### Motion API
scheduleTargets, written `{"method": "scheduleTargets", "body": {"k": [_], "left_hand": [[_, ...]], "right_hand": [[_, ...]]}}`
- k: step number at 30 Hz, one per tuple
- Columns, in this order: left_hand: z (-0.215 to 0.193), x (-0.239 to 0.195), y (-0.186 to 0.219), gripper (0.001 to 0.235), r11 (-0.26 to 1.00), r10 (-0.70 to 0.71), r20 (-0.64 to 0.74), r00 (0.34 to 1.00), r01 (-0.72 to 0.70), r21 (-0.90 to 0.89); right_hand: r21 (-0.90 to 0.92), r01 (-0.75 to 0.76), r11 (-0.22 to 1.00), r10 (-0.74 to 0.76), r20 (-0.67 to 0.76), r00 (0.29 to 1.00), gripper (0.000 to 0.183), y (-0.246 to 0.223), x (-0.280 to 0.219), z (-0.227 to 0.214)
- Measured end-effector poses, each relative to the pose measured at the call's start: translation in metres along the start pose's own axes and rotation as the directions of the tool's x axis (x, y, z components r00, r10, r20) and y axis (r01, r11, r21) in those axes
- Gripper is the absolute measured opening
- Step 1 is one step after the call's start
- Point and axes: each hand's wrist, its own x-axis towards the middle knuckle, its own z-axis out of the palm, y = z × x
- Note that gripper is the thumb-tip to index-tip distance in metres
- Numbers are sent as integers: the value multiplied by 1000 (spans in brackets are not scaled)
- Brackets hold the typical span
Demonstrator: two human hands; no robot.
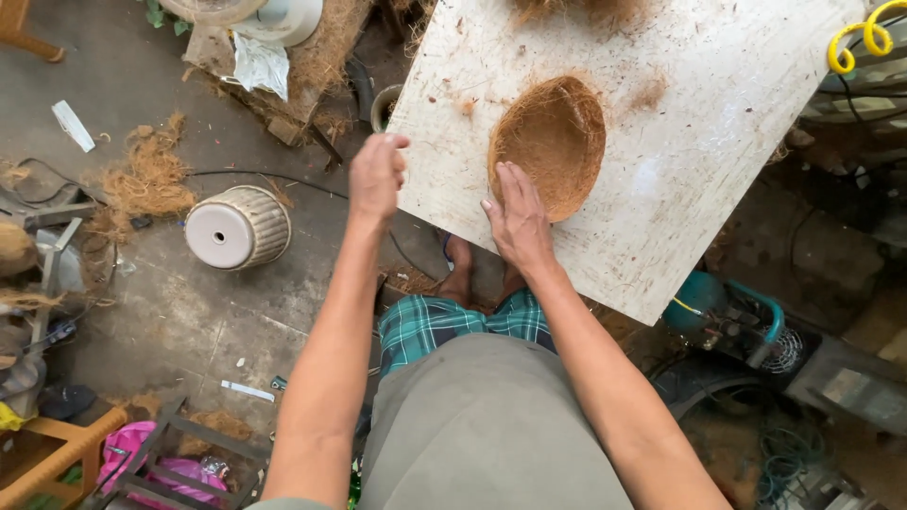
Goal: The person repeatedly picks up small bundles of coconut coir and presses them into the rim of a shallow oval basket on a white table. The hands work around the edge, tucking and smoothing the fibers to build up the basket's sides.
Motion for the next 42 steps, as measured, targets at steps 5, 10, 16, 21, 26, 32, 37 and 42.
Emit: {"method": "scheduleTargets", "body": {"k": [5,10,16,21,26,32,37,42], "left_hand": [[-51,-32,25,39,974,66,-140,988,-95,-205],[-66,-61,29,35,806,33,-138,990,-108,-583],[4,-97,42,37,686,9,58,998,36,-727],[60,-106,30,50,727,81,182,980,67,-684],[71,-118,31,53,738,73,269,960,129,-662],[76,-116,18,49,803,21,263,964,141,-579],[85,-104,-16,41,838,-4,198,980,111,-535],[84,-107,-28,39,907,-3,198,980,86,-412]], "right_hand": [[133,-205,970,200,55,978,48,-24,1,-31],[265,-242,933,268,-64,961,44,-14,-8,-51],[615,-401,679,395,155,906,26,-59,-3,-81],[778,-447,441,355,307,883,37,-70,1,-73],[799,-446,404,422,270,865,23,-52,-3,-72],[785,-475,398,466,273,841,19,-37,-11,-74],[762,-497,415,475,285,833,20,-37,-15,-78],[747,-539,390,503,318,804,22,-11,-32,-60]]}}
